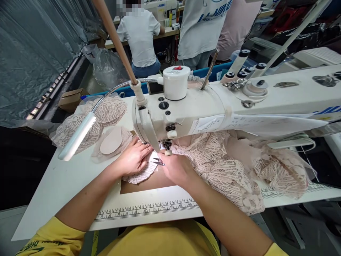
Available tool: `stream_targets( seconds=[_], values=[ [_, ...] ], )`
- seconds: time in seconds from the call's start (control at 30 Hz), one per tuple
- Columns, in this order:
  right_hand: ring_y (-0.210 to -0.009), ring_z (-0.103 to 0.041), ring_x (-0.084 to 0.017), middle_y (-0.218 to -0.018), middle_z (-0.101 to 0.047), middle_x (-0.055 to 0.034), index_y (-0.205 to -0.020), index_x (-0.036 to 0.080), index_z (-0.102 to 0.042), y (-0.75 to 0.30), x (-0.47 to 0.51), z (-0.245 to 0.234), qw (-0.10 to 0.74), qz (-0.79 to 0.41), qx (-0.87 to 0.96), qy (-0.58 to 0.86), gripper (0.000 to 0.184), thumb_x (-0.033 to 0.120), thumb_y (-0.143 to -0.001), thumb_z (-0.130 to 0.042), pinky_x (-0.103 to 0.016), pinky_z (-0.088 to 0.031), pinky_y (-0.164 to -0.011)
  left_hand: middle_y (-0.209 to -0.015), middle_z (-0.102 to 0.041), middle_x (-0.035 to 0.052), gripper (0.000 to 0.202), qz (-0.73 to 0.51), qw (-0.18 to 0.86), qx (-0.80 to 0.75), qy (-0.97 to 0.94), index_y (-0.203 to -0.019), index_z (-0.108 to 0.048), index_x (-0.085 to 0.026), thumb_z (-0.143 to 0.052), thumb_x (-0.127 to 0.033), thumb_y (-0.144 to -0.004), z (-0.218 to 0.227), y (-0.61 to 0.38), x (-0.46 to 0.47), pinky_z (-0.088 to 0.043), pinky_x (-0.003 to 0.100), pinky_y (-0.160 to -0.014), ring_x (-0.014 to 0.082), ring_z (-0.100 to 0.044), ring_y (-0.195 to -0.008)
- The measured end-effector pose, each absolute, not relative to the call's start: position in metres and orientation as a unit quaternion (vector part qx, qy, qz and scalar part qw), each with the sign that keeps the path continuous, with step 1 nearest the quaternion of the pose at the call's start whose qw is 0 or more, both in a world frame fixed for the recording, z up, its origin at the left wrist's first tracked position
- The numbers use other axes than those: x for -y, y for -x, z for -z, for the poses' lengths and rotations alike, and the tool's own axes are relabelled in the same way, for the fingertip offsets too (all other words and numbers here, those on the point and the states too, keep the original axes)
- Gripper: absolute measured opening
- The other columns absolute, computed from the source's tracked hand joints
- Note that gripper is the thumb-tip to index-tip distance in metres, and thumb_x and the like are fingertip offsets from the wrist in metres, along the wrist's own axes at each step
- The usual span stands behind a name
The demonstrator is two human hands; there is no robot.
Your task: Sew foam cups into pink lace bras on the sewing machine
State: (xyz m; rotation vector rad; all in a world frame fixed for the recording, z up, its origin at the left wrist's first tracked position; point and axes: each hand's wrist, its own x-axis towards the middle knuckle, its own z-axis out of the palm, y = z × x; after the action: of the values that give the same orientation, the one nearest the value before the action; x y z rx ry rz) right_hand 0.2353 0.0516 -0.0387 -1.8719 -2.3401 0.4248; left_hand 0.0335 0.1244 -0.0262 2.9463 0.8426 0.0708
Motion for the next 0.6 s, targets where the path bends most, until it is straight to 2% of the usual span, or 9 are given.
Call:
stream_targets(
  seconds=[0.17,0.37,0.6],
  values=[
    [-0.066,-0.066,-0.019,-0.095,-0.074,-0.0029,-0.129,0.034,-0.057,-0.233,-0.051,0.041,0.042,-0.109,0.774,0.622,0.046,0.027,-0.085,-0.050,-0.027,-0.038,-0.053,-0.119,-0.062,0.0175,0.046,-0.056,0.030,-0.262,-0.963,-0.126,-0.056,-0.008,-0.047,-0.019,-0.082,0.029,-0.032,-0.128,-0.023,0.056,-0.109,0.0333,-0.049,-0.119],
    [-0.069,-0.067,-0.020,-0.099,-0.074,-0.0037,-0.129,0.033,-0.057,-0.234,-0.050,0.044,0.035,-0.095,0.779,0.619,0.044,0.028,-0.086,-0.048,-0.028,-0.039,-0.055,-0.128,-0.059,0.0143,0.039,-0.101,0.062,-0.223,-0.968,-0.123,-0.057,-0.011,-0.044,-0.012,-0.086,0.034,-0.031,-0.125,-0.034,0.050,-0.107,0.0281,-0.051,-0.118],
    [-0.076,-0.068,-0.021,-0.097,-0.074,-0.0041,-0.129,0.031,-0.057,-0.233,-0.050,0.045,0.037,-0.118,0.774,0.621,0.045,0.026,-0.086,-0.048,-0.027,-0.043,-0.059,-0.114,-0.066,0.0153,0.037,-0.132,0.091,-0.237,-0.958,-0.121,-0.059,-0.013,-0.043,-0.013,-0.088,0.040,-0.031,-0.129,-0.046,0.047,-0.095,0.0283,-0.054,-0.115]
  ],
)
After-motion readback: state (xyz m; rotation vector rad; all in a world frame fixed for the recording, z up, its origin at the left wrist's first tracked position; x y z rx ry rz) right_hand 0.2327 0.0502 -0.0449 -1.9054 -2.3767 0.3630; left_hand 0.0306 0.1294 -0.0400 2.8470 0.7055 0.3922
